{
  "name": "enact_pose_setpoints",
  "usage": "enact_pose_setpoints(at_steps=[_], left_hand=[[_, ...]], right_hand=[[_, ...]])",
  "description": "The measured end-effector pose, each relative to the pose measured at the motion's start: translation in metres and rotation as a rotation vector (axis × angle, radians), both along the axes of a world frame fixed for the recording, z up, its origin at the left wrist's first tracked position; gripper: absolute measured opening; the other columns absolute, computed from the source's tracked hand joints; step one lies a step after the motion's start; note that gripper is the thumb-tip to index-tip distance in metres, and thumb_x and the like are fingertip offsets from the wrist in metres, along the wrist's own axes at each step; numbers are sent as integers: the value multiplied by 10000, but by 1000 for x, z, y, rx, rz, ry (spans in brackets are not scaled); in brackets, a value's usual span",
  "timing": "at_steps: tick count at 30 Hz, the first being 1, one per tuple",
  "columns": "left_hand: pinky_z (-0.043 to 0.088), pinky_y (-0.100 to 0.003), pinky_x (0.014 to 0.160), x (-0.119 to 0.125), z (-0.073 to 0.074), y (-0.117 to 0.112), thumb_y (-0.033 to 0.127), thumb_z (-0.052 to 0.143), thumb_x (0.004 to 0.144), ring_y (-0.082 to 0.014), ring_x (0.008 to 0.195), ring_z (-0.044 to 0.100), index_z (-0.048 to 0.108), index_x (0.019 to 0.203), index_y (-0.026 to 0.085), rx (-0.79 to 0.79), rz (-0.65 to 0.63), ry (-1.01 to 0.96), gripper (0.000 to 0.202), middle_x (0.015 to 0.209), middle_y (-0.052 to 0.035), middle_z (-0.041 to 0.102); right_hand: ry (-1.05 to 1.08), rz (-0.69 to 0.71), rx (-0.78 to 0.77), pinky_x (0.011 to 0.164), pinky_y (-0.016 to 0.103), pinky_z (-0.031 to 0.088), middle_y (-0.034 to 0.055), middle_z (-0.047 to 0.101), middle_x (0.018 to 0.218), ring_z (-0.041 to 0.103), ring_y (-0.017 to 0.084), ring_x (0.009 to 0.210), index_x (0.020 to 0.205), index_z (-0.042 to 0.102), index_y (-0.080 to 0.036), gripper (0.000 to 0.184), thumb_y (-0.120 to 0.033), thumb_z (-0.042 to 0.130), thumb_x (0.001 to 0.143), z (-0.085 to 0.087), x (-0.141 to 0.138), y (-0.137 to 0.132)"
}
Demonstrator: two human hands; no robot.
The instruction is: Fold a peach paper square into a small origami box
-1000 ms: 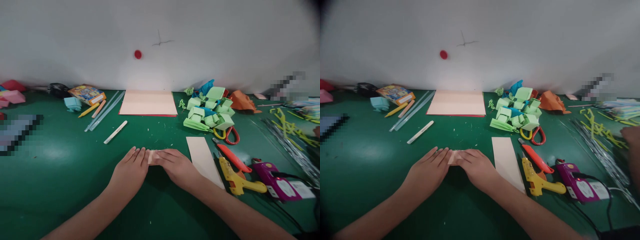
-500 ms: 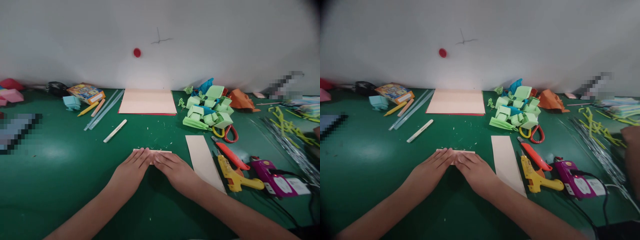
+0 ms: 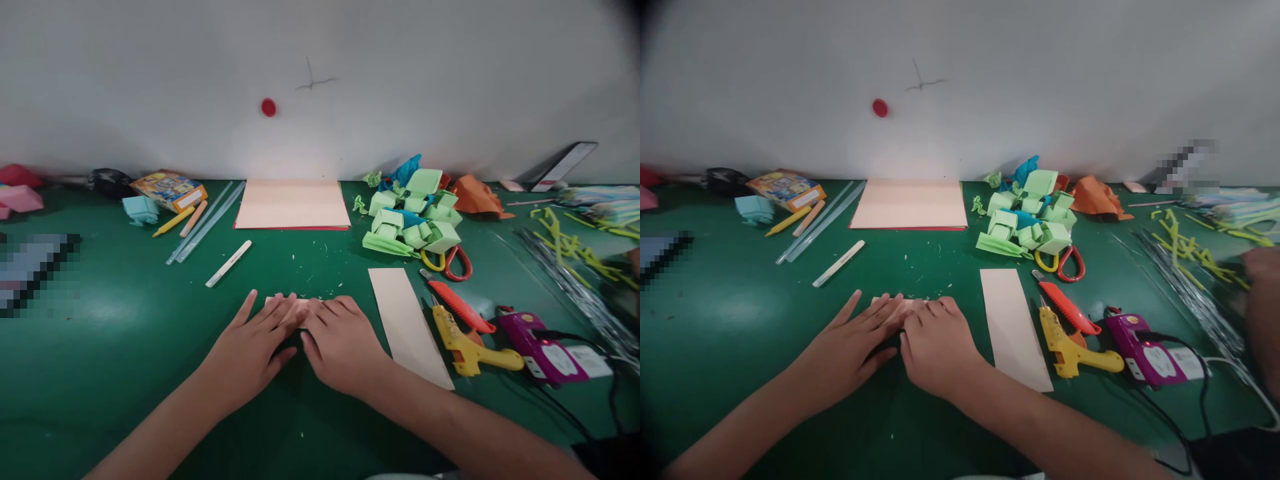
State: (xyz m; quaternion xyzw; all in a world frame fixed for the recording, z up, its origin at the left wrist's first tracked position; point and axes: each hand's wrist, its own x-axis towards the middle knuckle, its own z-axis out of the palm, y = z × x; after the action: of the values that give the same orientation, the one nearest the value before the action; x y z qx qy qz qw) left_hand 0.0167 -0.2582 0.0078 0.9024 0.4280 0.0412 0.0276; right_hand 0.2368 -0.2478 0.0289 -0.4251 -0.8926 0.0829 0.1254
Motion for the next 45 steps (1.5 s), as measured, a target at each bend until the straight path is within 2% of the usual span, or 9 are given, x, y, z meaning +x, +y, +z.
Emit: enact_pose_setpoints(at_steps=[4,7,10,23,31,35,40,42,45], left_hand=[[103,-594,1260,-2,1,1,408,476,1041,-307,1513,354,344,1593,300,13,-23,2,578,1653,-60,359],[207,-612,1231,-6,-3,-1,426,457,1048,-322,1511,356,305,1609,301,67,-17,-4,595,1659,-86,342],[303,-612,1191,-9,-6,-1,430,449,1050,-335,1504,366,256,1624,316,112,-17,34,616,1664,-87,325],[419,-525,1140,-18,-14,3,511,473,1036,-320,1447,463,246,1619,383,205,-9,52,638,1640,-94,364],[383,-574,1165,-18,-4,3,521,471,1034,-324,1443,470,253,1610,410,148,-6,47,626,1641,-70,362],[348,-602,1182,-18,-4,3,508,500,1024,-332,1461,439,344,1578,415,101,3,8,583,1634,-64,377],[283,-614,1210,-6,7,1,427,576,984,-342,1493,377,430,1544,375,-15,49,-12,582,1641,-98,360],[304,-612,1203,2,16,-2,397,613,947,-355,1491,374,467,1527,333,-52,71,-7,602,1625,-129,384],[294,-609,1212,14,27,-4,375,668,870,-391,1477,388,527,1483,207,-101,109,36,651,1580,-207,435]], right_hand=[[-8,-57,2,963,498,440,142,679,1231,594,304,1076,1247,636,-134,325,-285,520,983,1,-13,2],[-11,-23,32,986,500,436,157,632,1331,555,328,1146,1247,630,-136,322,-292,518,989,-5,-12,0],[11,16,35,1039,492,427,126,639,1340,545,311,1180,1313,602,-156,358,-315,518,1004,-10,-9,-3],[30,53,-22,1169,499,364,39,535,1547,477,287,1393,1566,412,-234,566,-440,453,1040,-24,25,-3],[40,-64,-57,1198,626,221,-8,772,1205,573,311,1305,1365,625,-357,378,-302,492,1015,-5,60,-1],[18,-74,-27,1177,614,252,-8,784,1153,595,326,1241,1314,655,-353,364,-295,553,969,-1,65,-2],[-52,-76,59,1060,539,392,66,768,848,642,277,924,1096,756,-261,250,-240,560,942,11,52,3],[-44,-26,60,1036,531,416,86,779,962,631,295,1014,1108,747,-236,259,-234,536,958,15,43,4],[-4,148,-27,1137,512,384,96,646,1415,530,294,1322,1393,602,-218,432,-269,541,968,12,29,1]])
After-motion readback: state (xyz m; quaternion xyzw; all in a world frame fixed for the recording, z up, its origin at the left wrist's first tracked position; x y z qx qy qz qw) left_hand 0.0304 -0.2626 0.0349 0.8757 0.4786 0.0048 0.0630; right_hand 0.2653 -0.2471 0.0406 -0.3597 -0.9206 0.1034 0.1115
